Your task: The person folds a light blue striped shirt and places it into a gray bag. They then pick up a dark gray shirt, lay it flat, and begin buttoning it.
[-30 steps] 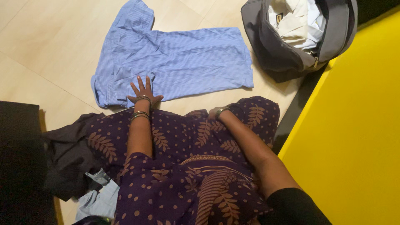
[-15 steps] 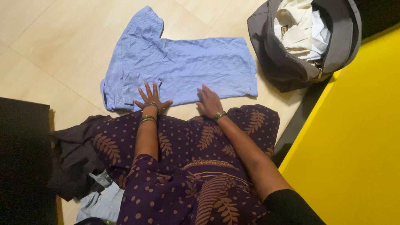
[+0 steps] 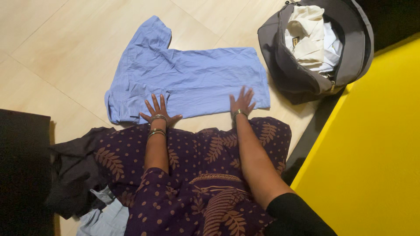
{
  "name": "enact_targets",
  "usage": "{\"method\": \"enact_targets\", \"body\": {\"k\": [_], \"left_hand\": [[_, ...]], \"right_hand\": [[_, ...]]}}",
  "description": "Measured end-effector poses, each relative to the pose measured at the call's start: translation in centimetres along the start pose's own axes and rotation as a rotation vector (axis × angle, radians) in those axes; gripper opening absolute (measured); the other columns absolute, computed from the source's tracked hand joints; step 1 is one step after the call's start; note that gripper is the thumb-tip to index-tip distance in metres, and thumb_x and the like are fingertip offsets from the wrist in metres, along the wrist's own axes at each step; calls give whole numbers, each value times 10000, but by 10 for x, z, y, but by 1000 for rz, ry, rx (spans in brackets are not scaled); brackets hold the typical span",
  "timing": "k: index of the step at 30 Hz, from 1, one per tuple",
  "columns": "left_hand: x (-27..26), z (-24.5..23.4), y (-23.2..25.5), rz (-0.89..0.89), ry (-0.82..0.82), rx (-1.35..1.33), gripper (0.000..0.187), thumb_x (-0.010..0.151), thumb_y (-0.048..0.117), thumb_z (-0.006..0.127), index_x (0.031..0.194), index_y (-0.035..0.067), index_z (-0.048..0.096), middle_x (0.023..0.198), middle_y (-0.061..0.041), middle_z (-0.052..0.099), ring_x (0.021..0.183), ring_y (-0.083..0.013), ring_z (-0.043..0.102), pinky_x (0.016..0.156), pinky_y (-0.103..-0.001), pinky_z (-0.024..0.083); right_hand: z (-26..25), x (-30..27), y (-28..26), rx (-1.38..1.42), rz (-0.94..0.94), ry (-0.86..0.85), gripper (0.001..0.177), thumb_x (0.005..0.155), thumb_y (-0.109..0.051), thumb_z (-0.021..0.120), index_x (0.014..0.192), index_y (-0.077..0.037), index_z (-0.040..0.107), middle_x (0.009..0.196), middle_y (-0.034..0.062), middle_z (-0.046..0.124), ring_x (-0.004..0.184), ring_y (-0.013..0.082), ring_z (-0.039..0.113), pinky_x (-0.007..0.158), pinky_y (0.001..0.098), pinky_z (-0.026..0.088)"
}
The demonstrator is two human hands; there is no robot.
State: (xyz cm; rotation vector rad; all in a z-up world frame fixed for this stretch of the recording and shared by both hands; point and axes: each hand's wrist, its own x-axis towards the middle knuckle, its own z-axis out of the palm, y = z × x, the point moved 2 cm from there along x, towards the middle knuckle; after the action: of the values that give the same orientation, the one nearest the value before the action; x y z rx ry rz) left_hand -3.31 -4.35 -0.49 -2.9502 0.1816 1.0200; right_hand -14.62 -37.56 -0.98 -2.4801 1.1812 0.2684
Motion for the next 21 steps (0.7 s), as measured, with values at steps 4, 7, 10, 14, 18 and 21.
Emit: {"method": "enact_targets", "body": {"k": [4,7,10,14,18,21], "left_hand": [[1,0,0,-7,-4,6,1386,681,879,620,1611,291,-223,1655,-80,-368,1500,-383,-333,1108,-822,-15],[4,0,0,-12,-13,1,1393,673,880,627,1610,294,-220,1655,-78,-375,1494,-381,-337,1108,-819,-16],[4,0,1,-10,-15,1,1394,672,879,630,1614,292,-214,1654,-85,-370,1494,-391,-342,1109,-821,-15],[3,0,1,-8,-5,6,1388,681,876,628,1616,281,-210,1655,-94,-371,1489,-388,-346,1108,-819,-12],[1,-1,3,-11,-9,-2,1385,684,863,631,1616,284,-214,1653,-86,-375,1486,-386,-350,1109,-818,-17],[0,-2,2,-12,-17,-9,1388,683,860,638,1617,284,-212,1653,-85,-375,1487,-383,-349,1110,-818,-27]], "right_hand": [[-11,12,17,76,146,73,851,991,-590,438,1652,-220,51,1726,105,-58,1594,245,-65,1260,536,12],[-6,4,3,52,-28,119,855,999,-549,459,1651,-169,57,1727,116,-46,1591,239,-56,1256,545,-1],[8,-26,-36,-46,-453,65,803,1031,-492,453,1657,-151,81,1735,113,-15,1591,227,-30,1271,534,8],[22,-69,-69,-205,-733,-124,790,1047,-523,376,1651,-150,30,1724,105,-63,1590,247,-61,1273,517,16],[19,-57,-57,-187,-626,-93,792,1062,-553,330,1648,-149,-18,1727,76,-113,1588,237,-75,1258,541,19],[13,-20,-31,-118,-300,-73,840,1027,-603,367,1657,-185,2,1729,69,-116,1592,217,-71,1274,547,31]]}}
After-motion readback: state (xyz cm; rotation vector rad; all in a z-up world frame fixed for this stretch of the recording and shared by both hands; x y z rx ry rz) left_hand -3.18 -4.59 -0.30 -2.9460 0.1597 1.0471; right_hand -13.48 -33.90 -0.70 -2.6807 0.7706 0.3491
